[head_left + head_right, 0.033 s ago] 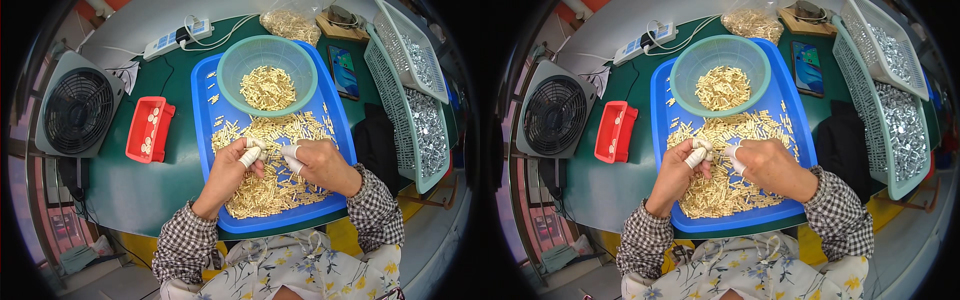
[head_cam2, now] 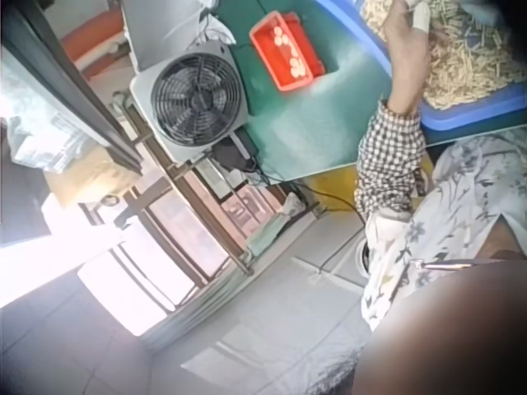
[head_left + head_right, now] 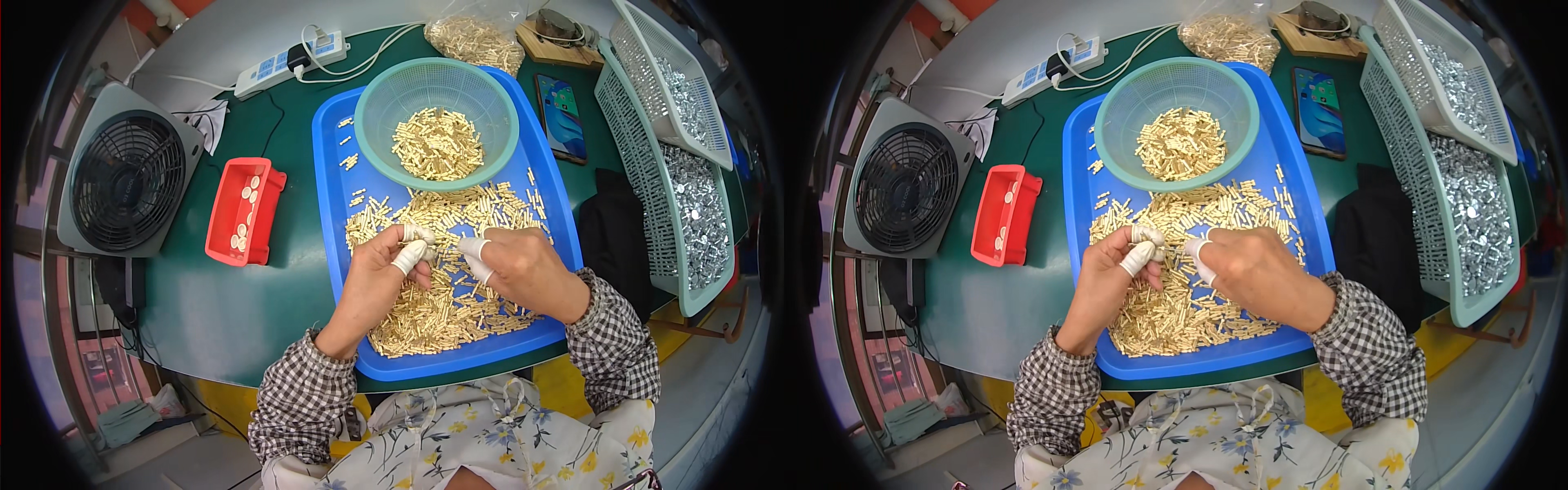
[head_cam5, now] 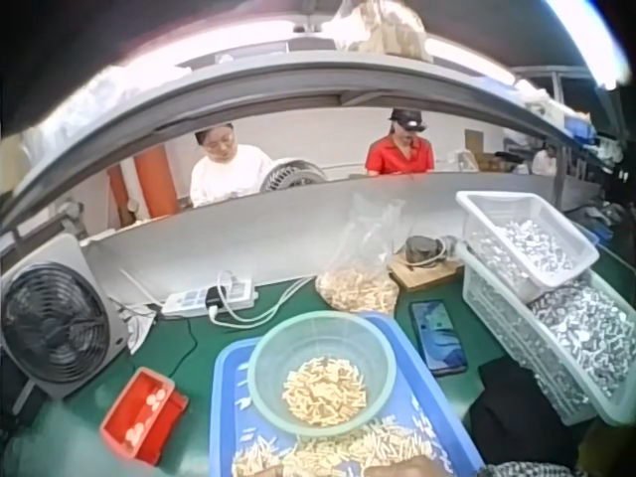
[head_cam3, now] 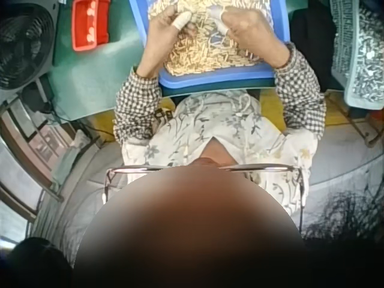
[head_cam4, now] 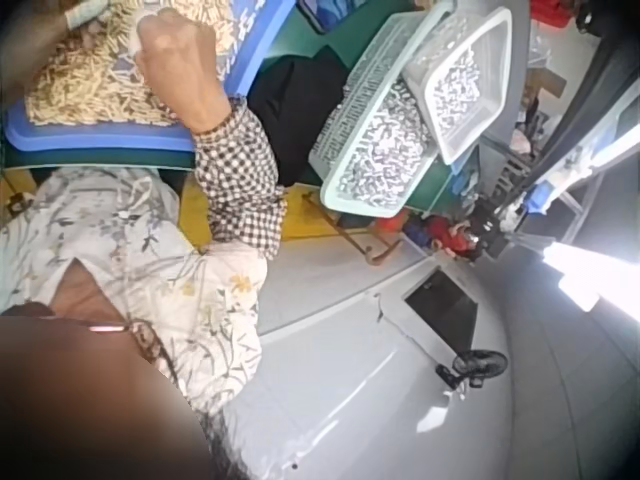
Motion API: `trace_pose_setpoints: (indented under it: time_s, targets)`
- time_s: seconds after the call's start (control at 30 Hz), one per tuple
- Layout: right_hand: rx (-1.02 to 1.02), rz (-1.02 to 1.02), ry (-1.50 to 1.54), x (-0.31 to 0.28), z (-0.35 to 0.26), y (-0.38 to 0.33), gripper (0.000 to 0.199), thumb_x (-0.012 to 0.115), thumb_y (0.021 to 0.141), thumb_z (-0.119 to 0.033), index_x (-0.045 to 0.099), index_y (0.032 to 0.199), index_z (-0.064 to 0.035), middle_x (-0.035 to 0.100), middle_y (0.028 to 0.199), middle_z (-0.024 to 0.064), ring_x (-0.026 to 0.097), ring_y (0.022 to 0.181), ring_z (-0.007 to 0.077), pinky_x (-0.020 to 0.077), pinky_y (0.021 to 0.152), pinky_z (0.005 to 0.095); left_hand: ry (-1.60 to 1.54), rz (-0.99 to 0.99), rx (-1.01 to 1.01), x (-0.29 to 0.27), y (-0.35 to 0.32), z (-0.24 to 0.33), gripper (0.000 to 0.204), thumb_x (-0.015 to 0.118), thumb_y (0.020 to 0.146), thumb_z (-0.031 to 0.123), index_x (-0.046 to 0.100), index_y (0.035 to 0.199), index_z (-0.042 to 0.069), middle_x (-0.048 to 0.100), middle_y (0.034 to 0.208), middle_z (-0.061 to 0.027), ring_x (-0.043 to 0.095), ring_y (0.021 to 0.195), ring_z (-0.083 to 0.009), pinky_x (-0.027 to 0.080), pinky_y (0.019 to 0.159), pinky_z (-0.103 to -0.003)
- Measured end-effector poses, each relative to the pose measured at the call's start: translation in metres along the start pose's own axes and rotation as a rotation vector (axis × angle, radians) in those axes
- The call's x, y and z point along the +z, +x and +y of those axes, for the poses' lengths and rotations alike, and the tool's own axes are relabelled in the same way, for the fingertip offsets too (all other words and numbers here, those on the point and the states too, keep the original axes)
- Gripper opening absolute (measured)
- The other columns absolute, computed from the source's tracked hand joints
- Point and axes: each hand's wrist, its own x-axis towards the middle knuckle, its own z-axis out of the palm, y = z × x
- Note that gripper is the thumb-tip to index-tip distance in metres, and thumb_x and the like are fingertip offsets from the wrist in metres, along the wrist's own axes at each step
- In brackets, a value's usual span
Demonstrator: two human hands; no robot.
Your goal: Manually sorting and organizing small metal pins into containers at a workstation.
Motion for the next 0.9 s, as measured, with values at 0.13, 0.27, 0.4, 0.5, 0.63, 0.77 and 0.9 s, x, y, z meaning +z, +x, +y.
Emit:
trace_pose_setpoints:
  time_s: [0.13, 0.27, 0.4, 0.5, 0.63, 0.77, 0.9]
  targets:
    - [0.004, -0.004, 0.027, 0.004, 0.002, -0.001, 0.022, 0.066, 0.074, -0.001, 0.06, 0.096, 0.0, 0.059, 0.068, 0.0125, 0.06, 0.057, 0.0264, 0.0461, 0.048, 0.0348, 0.141, 0.03, 0.024, 0.002, -0.001, 0.003, 0.016, 0.051, 0.092, 0.007, 0.057, 0.104, -0.002, 0.062, 0.086, -0.0059, 0.059, 0.067, -0.0108, 0.052, 0.061, -0.024]
    - [0.012, -0.015, 0.105, 0.006, 0.0, 0.0, 0.021, 0.063, 0.074, 0.0, 0.057, 0.094, 0.0017, 0.057, 0.07, 0.0139, 0.06, 0.06, 0.0285, 0.0467, 0.051, 0.0381, 0.161, 0.007, 0.073, 0.009, -0.007, 0.004, 0.017, 0.05, 0.092, 0.007, 0.057, 0.105, -0.003, 0.062, 0.087, -0.0074, 0.06, 0.069, -0.0122, 0.053, 0.063, -0.025]
    - [0.099, -0.03, 0.229, 0.004, -0.002, 0.003, 0.019, 0.059, 0.077, 0.0, 0.056, 0.095, 0.0021, 0.058, 0.069, 0.0161, 0.06, 0.059, 0.0298, 0.0466, 0.051, 0.0394, 0.078, -0.009, 0.114, 0.007, -0.006, 0.004, 0.018, 0.05, 0.093, 0.007, 0.055, 0.107, -0.003, 0.063, 0.088, -0.0096, 0.062, 0.071, -0.0146, 0.054, 0.065, -0.027]
    - [0.152, -0.04, 0.291, 0.003, -0.002, 0.003, 0.018, 0.059, 0.08, -0.001, 0.057, 0.097, 0.0011, 0.059, 0.068, 0.0157, 0.061, 0.058, 0.0285, 0.0468, 0.051, 0.0372, 0.011, -0.015, 0.127, 0.008, -0.007, 0.005, 0.019, 0.049, 0.093, 0.007, 0.054, 0.108, -0.003, 0.062, 0.089, -0.0101, 0.063, 0.074, -0.0155, 0.055, 0.067, -0.028]
    - [0.177, -0.062, 0.33, 0.001, -0.002, 0.003, 0.017, 0.059, 0.083, -0.002, 0.059, 0.1, -0.0006, 0.06, 0.068, 0.0122, 0.062, 0.058, 0.0234, 0.0477, 0.05, 0.0317, -0.036, -0.012, 0.153, 0.011, -0.01, 0.009, 0.019, 0.048, 0.093, 0.008, 0.053, 0.109, -0.002, 0.062, 0.089, -0.0105, 0.064, 0.076, -0.0168, 0.056, 0.069, -0.029]
    - [0.224, -0.088, 0.422, -0.003, -0.005, 0.005, 0.015, 0.057, 0.086, -0.003, 0.059, 0.101, -0.0002, 0.062, 0.069, 0.0096, 0.062, 0.056, 0.0173, 0.0482, 0.049, 0.0284, -0.138, -0.022, 0.154, 0.009, -0.01, 0.01, 0.021, 0.049, 0.094, 0.013, 0.053, 0.108, -0.002, 0.063, 0.089, -0.0123, 0.065, 0.075, -0.0187, 0.057, 0.067, -0.03]
    - [0.283, -0.091, 0.536, -0.006, -0.008, 0.007, 0.015, 0.056, 0.087, -0.004, 0.059, 0.101, 0.0004, 0.063, 0.071, 0.0079, 0.062, 0.055, 0.0128, 0.0484, 0.049, 0.0258, -0.303, -0.053, 0.088, 0.002, -0.007, 0.011, 0.022, 0.049, 0.094, 0.016, 0.053, 0.108, -0.001, 0.063, 0.088, -0.0113, 0.065, 0.074, -0.0169, 0.057, 0.067, -0.029]
